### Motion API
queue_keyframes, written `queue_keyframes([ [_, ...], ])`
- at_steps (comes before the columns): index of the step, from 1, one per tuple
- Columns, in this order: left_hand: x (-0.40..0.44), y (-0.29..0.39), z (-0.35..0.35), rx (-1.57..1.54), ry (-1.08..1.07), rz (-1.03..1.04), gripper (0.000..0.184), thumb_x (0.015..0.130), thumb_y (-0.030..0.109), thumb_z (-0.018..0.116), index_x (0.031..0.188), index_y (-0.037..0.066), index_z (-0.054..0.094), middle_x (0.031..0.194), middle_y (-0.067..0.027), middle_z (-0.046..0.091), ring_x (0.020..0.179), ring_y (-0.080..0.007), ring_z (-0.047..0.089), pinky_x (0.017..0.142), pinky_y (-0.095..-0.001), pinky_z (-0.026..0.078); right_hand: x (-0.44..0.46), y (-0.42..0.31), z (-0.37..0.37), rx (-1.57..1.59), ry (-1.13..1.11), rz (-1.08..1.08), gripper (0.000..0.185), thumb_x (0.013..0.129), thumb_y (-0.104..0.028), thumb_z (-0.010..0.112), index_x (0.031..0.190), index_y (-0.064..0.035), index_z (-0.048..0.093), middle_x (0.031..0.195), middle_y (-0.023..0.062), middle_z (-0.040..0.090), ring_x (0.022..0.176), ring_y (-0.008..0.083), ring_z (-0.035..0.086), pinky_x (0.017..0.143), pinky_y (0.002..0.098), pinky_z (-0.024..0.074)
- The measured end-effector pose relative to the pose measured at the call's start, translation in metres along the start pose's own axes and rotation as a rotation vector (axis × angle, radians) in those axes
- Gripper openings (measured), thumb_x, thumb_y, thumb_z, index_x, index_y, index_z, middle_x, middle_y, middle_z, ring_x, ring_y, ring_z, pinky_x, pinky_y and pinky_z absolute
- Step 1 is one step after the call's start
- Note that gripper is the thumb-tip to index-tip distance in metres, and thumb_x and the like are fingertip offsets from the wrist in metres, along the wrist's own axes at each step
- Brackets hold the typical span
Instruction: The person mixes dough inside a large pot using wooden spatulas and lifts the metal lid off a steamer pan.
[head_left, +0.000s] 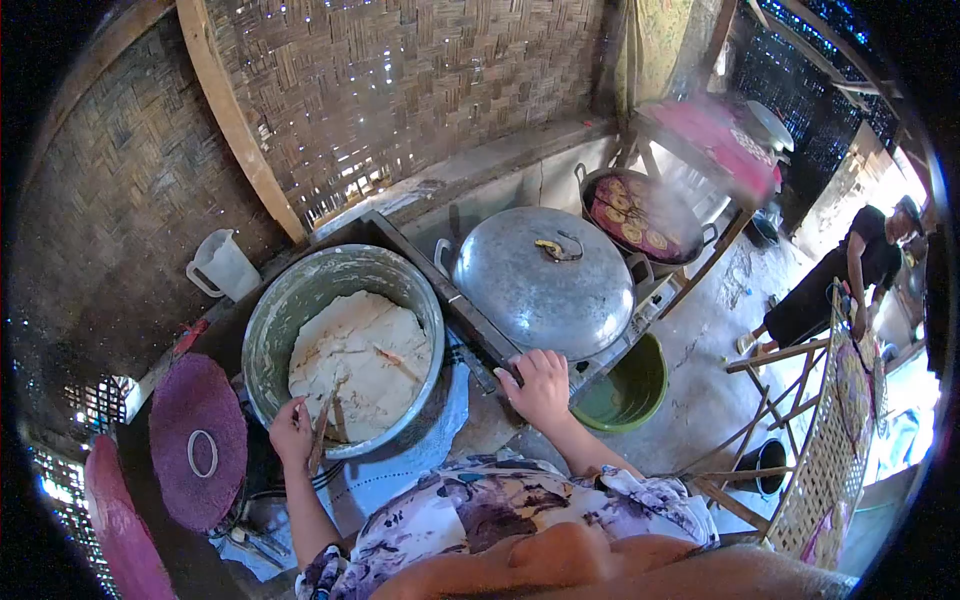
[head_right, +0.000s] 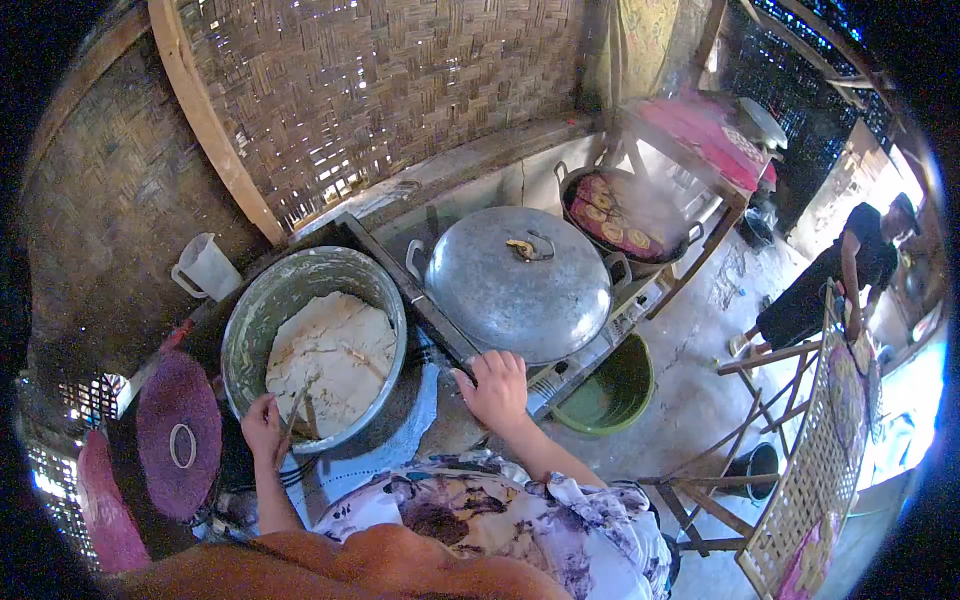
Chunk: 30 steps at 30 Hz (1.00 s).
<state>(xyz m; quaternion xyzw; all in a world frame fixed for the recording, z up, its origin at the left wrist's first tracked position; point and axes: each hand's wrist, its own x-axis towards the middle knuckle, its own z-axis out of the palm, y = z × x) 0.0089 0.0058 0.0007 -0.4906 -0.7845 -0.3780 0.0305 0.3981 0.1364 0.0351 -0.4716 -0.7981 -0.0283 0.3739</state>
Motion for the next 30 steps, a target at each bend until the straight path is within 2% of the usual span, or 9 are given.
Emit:
queue_keyframes([
  [2,0.002,0.013,-0.009,0.046,-0.066,-0.048,0.019,0.082,0.015,0.057,0.095,0.003,0.065,0.086,-0.0136,0.066,0.077,-0.0228,0.064,0.069,-0.0306,0.048,0.000,-0.001,0.000,-0.001,0.002,0.012,0.027,0.072,-0.030,0.066,0.084,-0.0076,0.058,0.075,0.0070,0.052,0.075,0.0265,0.052,0.069,0.0384,0.0386],
  [7,0.002,0.016,-0.009,0.016,-0.078,-0.113,0.019,0.082,0.016,0.057,0.095,0.004,0.065,0.087,-0.0135,0.066,0.078,-0.0246,0.064,0.070,-0.0310,0.048,0.001,-0.002,-0.001,0.013,0.004,0.034,0.033,0.073,-0.031,0.065,0.095,-0.0076,0.057,0.077,0.0079,0.056,0.076,0.0266,0.053,0.070,0.0384,0.0388],
  [14,0.002,0.013,-0.008,0.039,-0.030,-0.021,0.019,0.083,0.016,0.057,0.096,0.005,0.065,0.082,-0.0137,0.065,0.074,-0.0244,0.064,0.068,-0.0318,0.048,0.000,-0.002,-0.001,-0.002,-0.004,0.022,0.031,0.073,-0.031,0.065,0.094,-0.0086,0.057,0.080,0.0078,0.057,0.077,0.0265,0.053,0.071,0.0386,0.0392],
  [17,0.001,0.009,-0.006,0.015,-0.007,-0.030,0.016,0.080,0.017,0.059,0.093,0.010,0.066,0.073,-0.0116,0.063,0.063,-0.0232,0.061,0.060,-0.0337,0.047,0.001,-0.003,-0.001,0.000,0.000,0.032,0.031,0.073,-0.031,0.065,0.094,-0.0091,0.057,0.081,0.0074,0.058,0.077,0.0264,0.053,0.071,0.0386,0.0392],
  [23,0.001,0.004,-0.004,0.018,-0.002,-0.021,0.015,0.080,0.017,0.059,0.092,0.011,0.065,0.070,-0.0125,0.062,0.063,-0.0257,0.061,0.059,-0.0355,0.047,0.000,-0.004,-0.001,-0.030,-0.003,0.038,0.030,0.073,-0.031,0.065,0.092,-0.0095,0.057,0.081,0.0071,0.058,0.076,0.0266,0.054,0.071,0.0386,0.0388],
  [26,0.002,0.001,-0.003,0.025,-0.028,-0.051,0.018,0.080,0.020,0.057,0.094,0.012,0.065,0.074,-0.0135,0.063,0.066,-0.0274,0.062,0.061,-0.0362,0.048,0.002,-0.004,0.000,-0.014,-0.008,-0.005,0.029,0.073,-0.029,0.066,0.091,-0.0089,0.057,0.082,0.0074,0.059,0.077,0.0275,0.054,0.072,0.0388,0.0384],
  [28,0.003,0.000,-0.005,0.047,-0.066,-0.060,0.022,0.080,0.025,0.056,0.097,0.015,0.065,0.084,-0.0131,0.065,0.075,-0.0297,0.063,0.067,-0.0388,0.049,0.003,-0.006,0.001,-0.033,0.004,-0.020,0.029,0.074,-0.030,0.066,0.092,-0.0084,0.057,0.082,0.0087,0.058,0.079,0.0283,0.054,0.073,0.0402,0.0382],
  [29,0.003,0.008,-0.009,0.080,-0.119,-0.167,0.020,0.080,0.023,0.058,0.096,0.014,0.066,0.083,-0.0116,0.066,0.076,-0.0278,0.064,0.067,-0.0358,0.050,-0.001,-0.005,0.002,-0.012,-0.056,0.041,0.029,0.075,-0.031,0.065,0.091,-0.0088,0.057,0.082,0.0093,0.058,0.080,0.0288,0.054,0.074,0.0406,0.0381],
  [30,0.001,0.004,-0.005,0.100,-0.068,-0.102,0.020,0.080,0.023,0.058,0.097,0.015,0.066,0.085,-0.0110,0.066,0.074,-0.0281,0.064,0.067,-0.0363,0.050,0.000,-0.007,0.002,-0.038,-0.060,0.048,0.029,0.074,-0.032,0.066,0.091,-0.0089,0.058,0.082,0.0092,0.058,0.080,0.0289,0.054,0.074,0.0402,0.0380],
])
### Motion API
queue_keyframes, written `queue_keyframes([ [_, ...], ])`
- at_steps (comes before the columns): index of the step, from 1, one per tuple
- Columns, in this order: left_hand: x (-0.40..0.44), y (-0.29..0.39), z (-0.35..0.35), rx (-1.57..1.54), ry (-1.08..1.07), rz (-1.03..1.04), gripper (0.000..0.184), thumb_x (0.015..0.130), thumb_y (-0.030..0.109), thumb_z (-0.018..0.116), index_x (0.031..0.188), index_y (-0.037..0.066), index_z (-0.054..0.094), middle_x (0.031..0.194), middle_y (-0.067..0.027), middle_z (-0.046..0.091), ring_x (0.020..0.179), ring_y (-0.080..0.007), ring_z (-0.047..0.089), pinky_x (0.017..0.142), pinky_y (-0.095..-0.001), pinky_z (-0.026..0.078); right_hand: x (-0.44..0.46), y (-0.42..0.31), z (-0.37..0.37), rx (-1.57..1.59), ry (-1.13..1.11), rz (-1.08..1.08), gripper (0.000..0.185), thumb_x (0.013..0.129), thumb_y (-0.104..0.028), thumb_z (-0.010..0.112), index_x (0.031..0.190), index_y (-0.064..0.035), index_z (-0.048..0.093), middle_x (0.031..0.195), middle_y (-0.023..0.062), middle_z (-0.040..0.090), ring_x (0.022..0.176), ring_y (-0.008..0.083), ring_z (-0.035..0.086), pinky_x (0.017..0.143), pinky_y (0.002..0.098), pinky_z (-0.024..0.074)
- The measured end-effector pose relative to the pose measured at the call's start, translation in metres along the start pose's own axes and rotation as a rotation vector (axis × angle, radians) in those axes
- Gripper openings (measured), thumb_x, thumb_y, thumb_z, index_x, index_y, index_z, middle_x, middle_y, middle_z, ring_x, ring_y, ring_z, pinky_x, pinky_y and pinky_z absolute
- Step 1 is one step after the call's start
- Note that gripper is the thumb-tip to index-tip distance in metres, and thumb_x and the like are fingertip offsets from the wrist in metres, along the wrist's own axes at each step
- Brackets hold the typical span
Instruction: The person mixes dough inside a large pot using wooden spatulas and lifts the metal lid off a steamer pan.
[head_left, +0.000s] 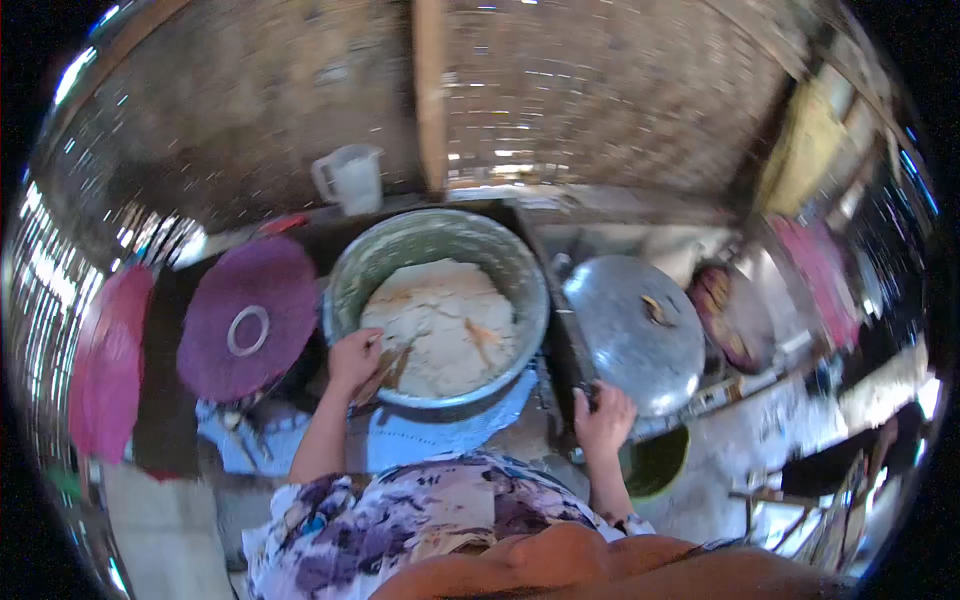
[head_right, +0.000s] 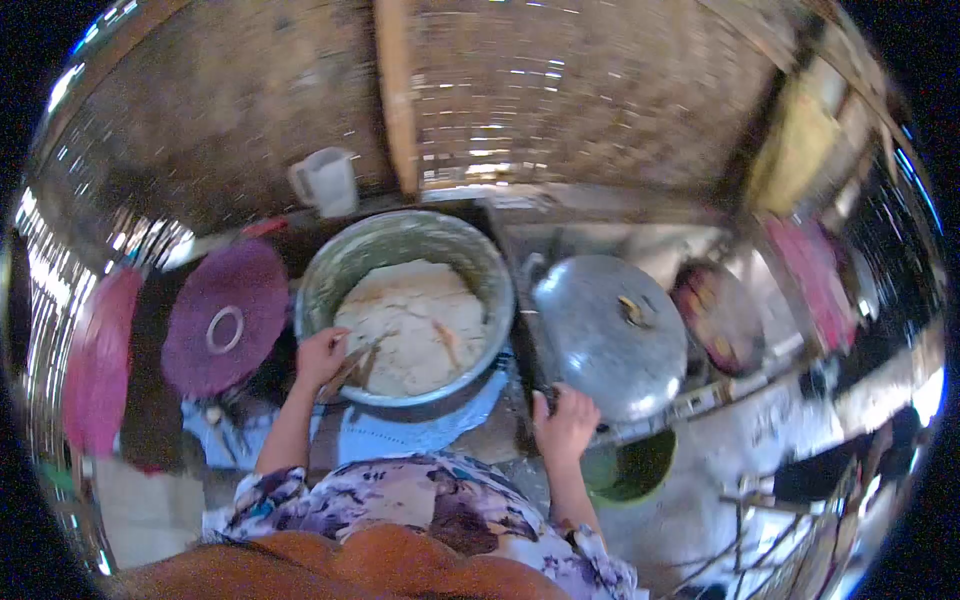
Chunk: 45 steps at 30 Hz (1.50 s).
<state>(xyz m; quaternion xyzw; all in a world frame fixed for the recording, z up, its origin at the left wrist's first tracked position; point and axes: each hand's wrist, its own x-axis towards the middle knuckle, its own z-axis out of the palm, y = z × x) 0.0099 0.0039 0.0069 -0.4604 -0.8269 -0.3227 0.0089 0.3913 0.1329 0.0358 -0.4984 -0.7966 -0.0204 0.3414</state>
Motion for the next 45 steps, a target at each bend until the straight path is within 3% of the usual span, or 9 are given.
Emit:
queue_keyframes([
  [7,0.000,-0.001,-0.001,-0.015,0.011,0.029,0.022,0.081,0.029,0.056,0.096,0.017,0.066,0.086,-0.0098,0.065,0.070,-0.0278,0.063,0.065,-0.0378,0.050,0.000,0.002,0.007,-0.038,-0.006,-0.040,0.029,0.078,-0.032,0.062,0.089,-0.0057,0.057,0.082,0.0114,0.058,0.080,0.0314,0.054,0.075,0.0434,0.0393],
  [13,0.000,0.003,-0.006,-0.073,-0.024,-0.026,0.022,0.081,0.028,0.054,0.096,0.017,0.066,0.089,-0.0094,0.065,0.079,-0.0300,0.062,0.070,-0.0403,0.050,0.000,0.004,0.007,-0.052,-0.002,-0.063,0.026,0.078,-0.030,0.064,0.086,-0.0061,0.058,0.078,0.0121,0.056,0.076,0.0321,0.052,0.072,0.0430,0.0392],
  [20,0.002,-0.005,0.003,-0.065,0.038,0.029,0.021,0.081,0.030,0.056,0.094,0.018,0.067,0.080,-0.0088,0.065,0.069,-0.0261,0.062,0.063,-0.0380,0.049,0.001,0.000,0.005,-0.064,-0.025,-0.070,0.025,0.080,-0.031,0.061,0.083,-0.0061,0.059,0.079,0.0111,0.054,0.080,0.0312,0.051,0.072,0.0424,0.0385],
  [24,0.004,0.001,-0.003,-0.051,-0.071,-0.080,0.021,0.079,0.028,0.056,0.094,0.019,0.067,0.083,-0.0082,0.066,0.074,-0.0275,0.062,0.065,-0.0383,0.050,0.001,0.000,0.005,-0.066,0.019,-0.100,0.023,0.079,-0.029,0.061,0.084,-0.0064,0.059,0.080,0.0114,0.056,0.082,0.0314,0.052,0.075,0.0427,0.0391],
  [26,0.003,-0.016,0.013,-0.100,0.053,0.007,0.021,0.078,0.027,0.056,0.094,0.019,0.067,0.086,-0.0090,0.066,0.077,-0.0288,0.063,0.067,-0.0391,0.050,0.001,-0.007,0.007,-0.094,0.017,-0.068,0.029,0.080,-0.032,0.061,0.090,-0.0045,0.059,0.093,0.0142,0.055,0.090,0.0336,0.051,0.080,0.0454,0.0388],
  [27,0.002,-0.012,0.008,-0.076,0.004,0.001,0.021,0.078,0.026,0.054,0.094,0.019,0.066,0.088,-0.0102,0.066,0.079,-0.0297,0.063,0.068,-0.0404,0.050,-0.001,-0.003,0.004,-0.176,0.102,-0.070,0.034,0.081,-0.035,0.060,0.093,-0.0038,0.058,0.099,0.0152,0.054,0.092,0.0346,0.050,0.082,0.0464,0.0385],
  [30,0.001,-0.007,0.000,-0.064,-0.014,0.037,0.022,0.079,0.028,0.055,0.094,0.018,0.065,0.085,-0.0126,0.065,0.077,-0.0320,0.062,0.068,-0.0430,0.049,0.000,0.003,0.006,-0.250,-0.010,-0.036,0.053,0.081,-0.048,0.055,0.110,-0.0037,0.055,0.111,0.0174,0.052,0.099,0.0364,0.049,0.087,0.0472,0.0379],
  [37,0.001,-0.010,0.004,-0.104,-0.023,0.069,0.023,0.079,0.028,0.053,0.094,0.016,0.065,0.086,-0.0119,0.065,0.077,-0.0322,0.062,0.067,-0.0443,0.049,0.007,-0.008,-0.001,-0.283,-0.293,0.040,0.059,0.082,-0.042,0.057,0.120,0.0025,0.049,0.113,0.0246,0.054,0.102,0.0401,0.051,0.089,0.0445,0.0386],
  [45,-0.003,-0.003,-0.008,-0.079,-0.044,0.084,0.020,0.077,0.026,0.053,0.091,0.017,0.064,0.082,-0.0119,0.065,0.075,-0.0308,0.062,0.066,-0.0442,0.049,0.004,0.008,0.013,-0.237,-0.237,0.085,0.052,0.082,-0.039,0.057,0.115,0.0012,0.053,0.102,0.0254,0.059,0.093,0.0409,0.056,0.080,0.0462,0.0434],
])
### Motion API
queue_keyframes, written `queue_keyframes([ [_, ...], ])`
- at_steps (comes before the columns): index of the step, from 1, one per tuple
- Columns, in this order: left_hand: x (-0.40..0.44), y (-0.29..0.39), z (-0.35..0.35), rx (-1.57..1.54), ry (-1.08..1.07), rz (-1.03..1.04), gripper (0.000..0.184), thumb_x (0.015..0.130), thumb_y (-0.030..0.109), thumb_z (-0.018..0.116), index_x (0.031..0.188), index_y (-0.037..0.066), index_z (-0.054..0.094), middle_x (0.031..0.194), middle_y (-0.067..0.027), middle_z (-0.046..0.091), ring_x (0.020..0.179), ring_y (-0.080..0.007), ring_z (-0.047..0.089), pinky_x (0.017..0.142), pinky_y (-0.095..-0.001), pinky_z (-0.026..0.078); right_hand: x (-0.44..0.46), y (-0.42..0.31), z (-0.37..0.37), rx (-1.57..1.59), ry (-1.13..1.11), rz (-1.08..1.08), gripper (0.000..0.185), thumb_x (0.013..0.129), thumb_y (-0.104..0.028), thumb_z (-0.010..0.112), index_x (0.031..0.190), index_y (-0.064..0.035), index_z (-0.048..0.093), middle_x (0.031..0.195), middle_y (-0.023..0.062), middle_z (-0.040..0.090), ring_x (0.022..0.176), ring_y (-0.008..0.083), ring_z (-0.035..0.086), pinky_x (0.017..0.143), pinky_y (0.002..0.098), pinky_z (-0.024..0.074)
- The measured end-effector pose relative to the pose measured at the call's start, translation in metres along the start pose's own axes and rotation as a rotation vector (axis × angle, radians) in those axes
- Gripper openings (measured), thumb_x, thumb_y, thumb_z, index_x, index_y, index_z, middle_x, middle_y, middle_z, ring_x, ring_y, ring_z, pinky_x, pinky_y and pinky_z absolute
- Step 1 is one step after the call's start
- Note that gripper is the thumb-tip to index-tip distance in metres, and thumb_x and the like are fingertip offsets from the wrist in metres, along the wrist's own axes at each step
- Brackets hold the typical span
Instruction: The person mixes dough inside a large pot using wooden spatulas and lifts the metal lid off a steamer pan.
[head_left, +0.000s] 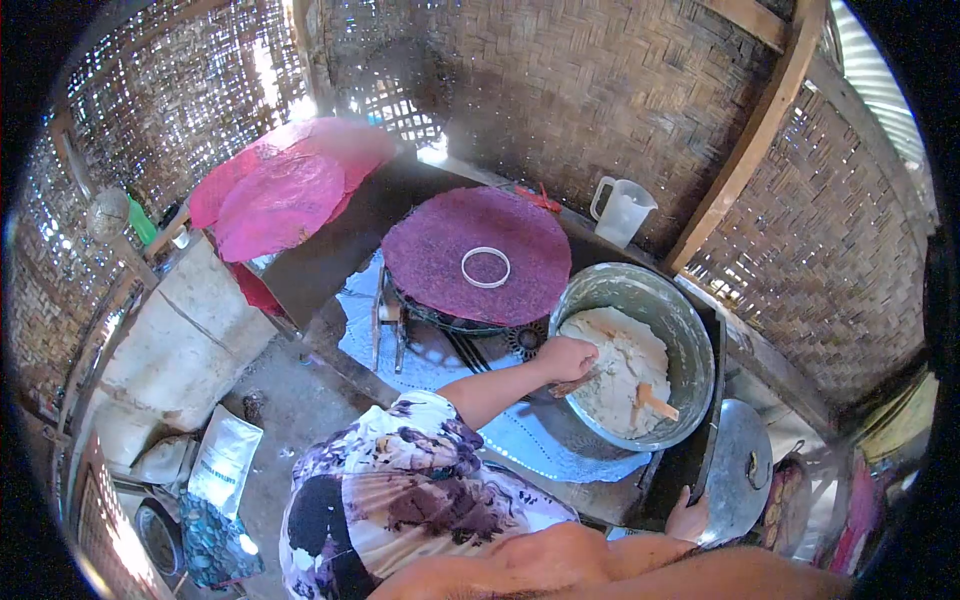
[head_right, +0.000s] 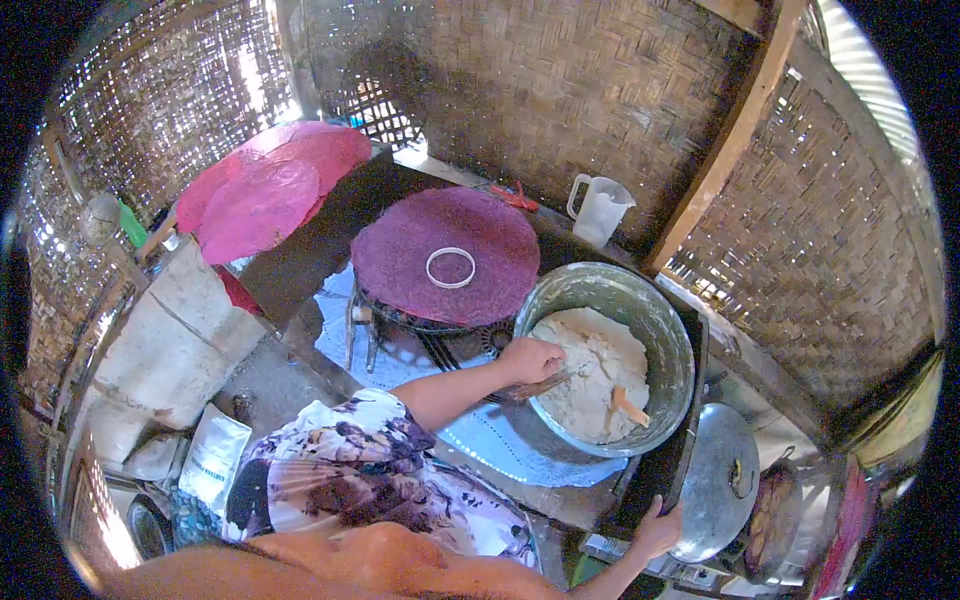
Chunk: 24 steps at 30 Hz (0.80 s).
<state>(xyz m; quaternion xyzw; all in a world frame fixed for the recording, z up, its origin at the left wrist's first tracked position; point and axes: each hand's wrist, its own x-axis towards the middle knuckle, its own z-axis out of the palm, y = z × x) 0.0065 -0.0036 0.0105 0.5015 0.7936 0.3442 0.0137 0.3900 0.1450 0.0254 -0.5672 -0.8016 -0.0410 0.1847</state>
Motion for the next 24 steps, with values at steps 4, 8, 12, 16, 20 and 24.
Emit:
queue_keyframes([
  [4,0.001,-0.007,0.010,-0.010,-0.074,0.005,0.026,0.080,0.031,0.050,0.098,0.019,0.064,0.090,-0.0124,0.065,0.081,-0.0324,0.062,0.070,-0.0451,0.048,-0.005,-0.004,-0.003,0.016,-0.007,0.102,0.048,0.082,-0.039,0.057,0.110,-0.0005,0.057,0.096,0.0239,0.061,0.088,0.0403,0.058,0.075,0.0466,0.0452],
  [8,0.006,-0.014,0.015,0.025,-0.108,0.011,0.024,0.078,0.031,0.051,0.094,0.020,0.065,0.089,-0.0106,0.065,0.081,-0.0316,0.062,0.068,-0.0441,0.049,-0.006,-0.011,-0.008,-0.043,0.005,0.154,0.044,0.081,-0.043,0.058,0.098,-0.0023,0.062,0.086,0.0213,0.062,0.081,0.0373,0.059,0.071,0.0468,0.0470],
  [12,0.003,-0.007,0.011,-0.007,0.021,0.058,0.023,0.075,0.027,0.052,0.091,0.018,0.065,0.083,-0.0092,0.065,0.075,-0.0299,0.062,0.064,-0.0423,0.049,-0.005,-0.022,-0.022,-0.085,-0.116,0.233,0.046,0.081,-0.045,0.056,0.104,-0.0049,0.060,0.087,0.0192,0.063,0.082,0.0359,0.060,0.071,0.0450,0.0475],
  [16,0.000,-0.003,0.004,-0.022,0.032,0.084,0.019,0.078,0.030,0.055,0.091,0.020,0.066,0.074,-0.0110,0.064,0.068,-0.0301,0.062,0.060,-0.0416,0.049,-0.009,-0.018,-0.017,-0.105,-0.074,0.238,0.044,0.081,-0.044,0.057,0.105,-0.0065,0.060,0.091,0.0170,0.063,0.086,0.0338,0.059,0.074,0.0431,0.0473],
  [20,-0.001,-0.006,0.008,-0.035,0.067,0.129,0.018,0.079,0.028,0.056,0.091,0.019,0.066,0.070,-0.0100,0.063,0.064,-0.0288,0.061,0.057,-0.0410,0.048,-0.009,-0.013,-0.010,-0.100,-0.062,0.218,0.043,0.081,-0.041,0.058,0.107,-0.0068,0.060,0.091,0.0161,0.063,0.087,0.0323,0.060,0.077,0.0417,0.0469],
  [24,0.000,-0.007,0.009,-0.026,0.059,0.151,0.018,0.080,0.028,0.055,0.092,0.018,0.065,0.069,-0.0086,0.062,0.063,-0.0273,0.061,0.057,-0.0394,0.047,-0.011,-0.019,-0.016,-0.069,-0.052,0.260,0.044,0.080,-0.041,0.059,0.106,-0.0063,0.060,0.092,0.0157,0.063,0.087,0.0315,0.059,0.077,0.0413,0.0466],
])
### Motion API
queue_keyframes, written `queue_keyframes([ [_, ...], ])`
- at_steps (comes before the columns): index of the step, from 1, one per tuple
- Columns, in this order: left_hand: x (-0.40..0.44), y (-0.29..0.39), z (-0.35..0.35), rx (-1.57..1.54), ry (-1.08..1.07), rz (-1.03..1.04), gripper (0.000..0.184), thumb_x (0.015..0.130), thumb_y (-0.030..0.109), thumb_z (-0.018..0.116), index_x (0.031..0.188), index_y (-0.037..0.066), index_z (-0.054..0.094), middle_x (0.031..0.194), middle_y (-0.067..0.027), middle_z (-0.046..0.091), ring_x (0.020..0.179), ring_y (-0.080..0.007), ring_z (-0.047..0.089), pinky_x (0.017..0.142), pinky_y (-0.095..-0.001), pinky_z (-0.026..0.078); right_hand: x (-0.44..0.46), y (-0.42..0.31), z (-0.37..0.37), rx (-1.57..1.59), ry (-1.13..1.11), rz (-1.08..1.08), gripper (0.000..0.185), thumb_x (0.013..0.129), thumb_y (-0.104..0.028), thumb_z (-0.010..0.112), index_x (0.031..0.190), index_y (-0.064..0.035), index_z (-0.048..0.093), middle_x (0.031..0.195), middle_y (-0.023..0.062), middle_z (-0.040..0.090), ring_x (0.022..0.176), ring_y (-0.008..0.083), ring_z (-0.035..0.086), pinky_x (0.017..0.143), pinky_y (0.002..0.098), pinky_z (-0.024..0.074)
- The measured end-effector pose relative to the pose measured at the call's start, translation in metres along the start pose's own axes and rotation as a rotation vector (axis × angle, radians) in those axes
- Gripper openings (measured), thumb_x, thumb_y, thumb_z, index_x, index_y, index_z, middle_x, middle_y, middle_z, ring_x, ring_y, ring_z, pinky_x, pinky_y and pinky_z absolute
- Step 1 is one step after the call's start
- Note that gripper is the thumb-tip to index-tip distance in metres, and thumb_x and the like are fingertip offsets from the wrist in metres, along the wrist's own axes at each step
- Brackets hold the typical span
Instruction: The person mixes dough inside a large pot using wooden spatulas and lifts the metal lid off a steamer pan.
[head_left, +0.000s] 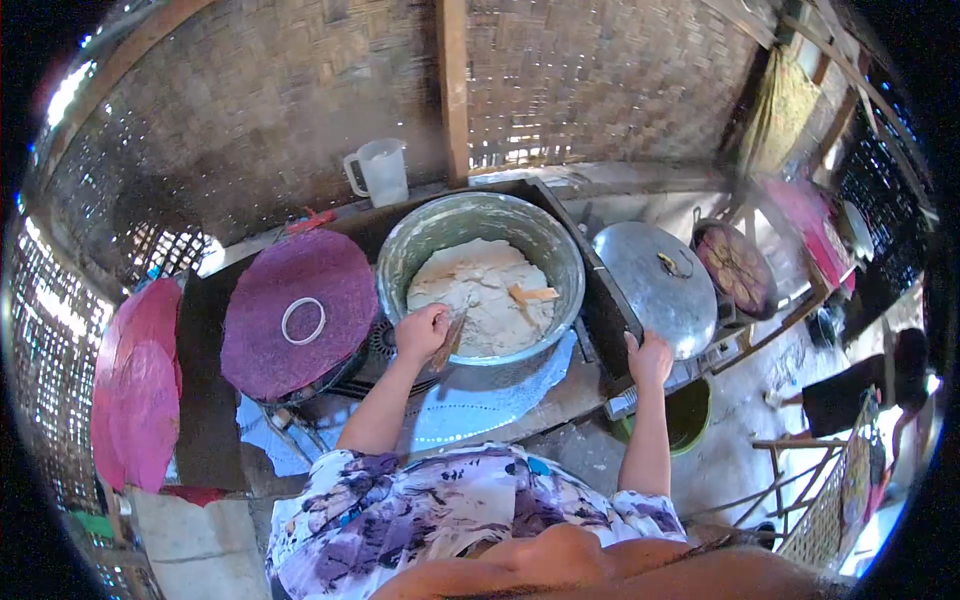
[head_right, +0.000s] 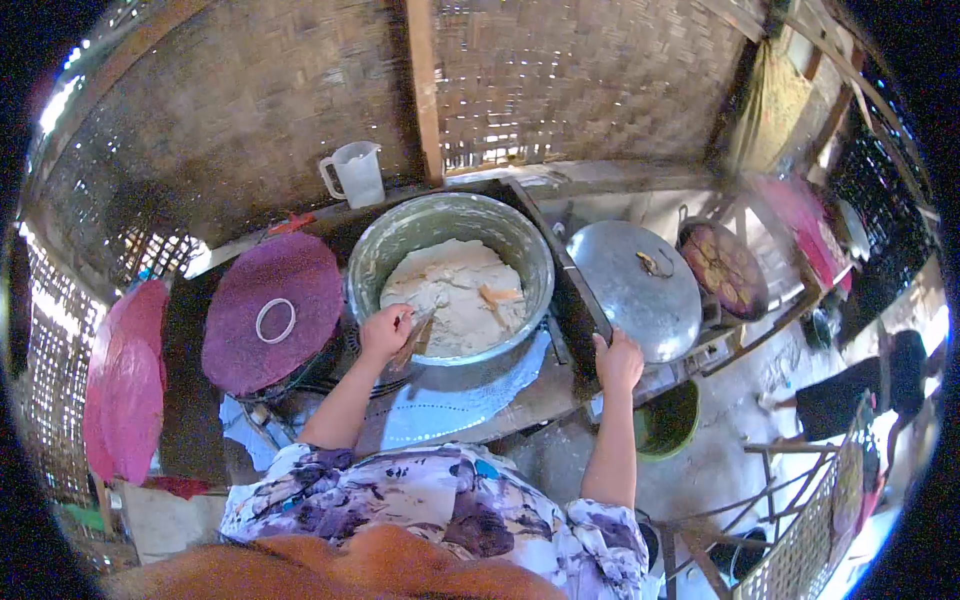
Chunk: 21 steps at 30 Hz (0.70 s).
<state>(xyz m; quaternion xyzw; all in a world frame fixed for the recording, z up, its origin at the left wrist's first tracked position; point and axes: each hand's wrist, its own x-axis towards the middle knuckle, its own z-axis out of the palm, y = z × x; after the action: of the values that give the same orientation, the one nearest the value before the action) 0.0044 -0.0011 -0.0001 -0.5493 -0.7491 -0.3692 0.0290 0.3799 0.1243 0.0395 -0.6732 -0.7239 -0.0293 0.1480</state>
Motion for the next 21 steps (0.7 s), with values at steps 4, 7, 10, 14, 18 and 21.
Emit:
queue_keyframes([
  [4,-0.0003,0.0052,-0.0041,0.028,-0.027,-0.004,0.019,0.080,0.028,0.054,0.092,0.017,0.064,0.076,-0.0083,0.065,0.068,-0.0271,0.063,0.060,-0.0392,0.049,0.0008,0.0049,0.0078,0.080,0.026,0.012,0.044,0.080,-0.045,0.058,0.095,-0.0034,0.059,0.090,0.0202,0.061,0.088,0.0364,0.058,0.077,0.0461,0.0455],
  [7,-0.0006,0.0033,-0.0036,0.004,-0.002,0.017,0.018,0.080,0.026,0.054,0.091,0.016,0.065,0.077,-0.0086,0.065,0.067,-0.0267,0.063,0.059,-0.0387,0.049,0.0006,0.0020,0.0036,0.014,-0.007,0.030,0.045,0.079,-0.042,0.060,0.108,-0.0071,0.059,0.091,0.0166,0.063,0.088,0.0317,0.059,0.078,0.0416,0.0467],
  [10,-0.0008,0.0036,-0.0027,-0.041,0.021,0.030,0.016,0.079,0.023,0.055,0.091,0.016,0.065,0.076,-0.0088,0.065,0.066,-0.0263,0.063,0.058,-0.0379,0.049,0.0009,0.0059,0.0078,0.046,0.015,-0.002,0.045,0.080,-0.042,0.059,0.108,-0.0067,0.059,0.091,0.0164,0.063,0.088,0.0315,0.059,0.078,0.0418,0.0469],
  [14,0.0006,0.0046,-0.0033,-0.039,0.023,0.055,0.015,0.080,0.022,0.056,0.089,0.015,0.066,0.073,-0.0085,0.064,0.062,-0.0257,0.062,0.056,-0.0367,0.048,0.0001,0.0055,0.0060,0.045,0.022,0.008,0.045,0.080,-0.043,0.058,0.106,-0.0054,0.059,0.092,0.0168,0.063,0.090,0.0315,0.059,0.079,0.0414,0.0465],
  [18,-0.0010,0.0024,-0.0017,-0.036,0.051,0.077,0.015,0.080,0.022,0.057,0.089,0.014,0.066,0.071,-0.0082,0.064,0.058,-0.0246,0.060,0.055,-0.0357,0.048,-0.0003,0.0072,0.0081,0.078,0.036,-0.012,0.044,0.080,-0.043,0.059,0.101,-0.0042,0.060,0.092,0.0177,0.063,0.091,0.0321,0.059,0.079,0.0422,0.0461],
  [21,-0.0017,0.0031,-0.0016,-0.029,0.076,0.091,0.016,0.080,0.022,0.057,0.091,0.014,0.066,0.072,-0.0081,0.064,0.058,-0.0243,0.060,0.055,-0.0357,0.047,-0.0021,0.0052,0.0059,0.084,0.085,-0.028,0.043,0.079,-0.044,0.059,0.094,-0.0040,0.059,0.088,0.0172,0.063,0.088,0.0318,0.059,0.076,0.0425,0.0466],
])
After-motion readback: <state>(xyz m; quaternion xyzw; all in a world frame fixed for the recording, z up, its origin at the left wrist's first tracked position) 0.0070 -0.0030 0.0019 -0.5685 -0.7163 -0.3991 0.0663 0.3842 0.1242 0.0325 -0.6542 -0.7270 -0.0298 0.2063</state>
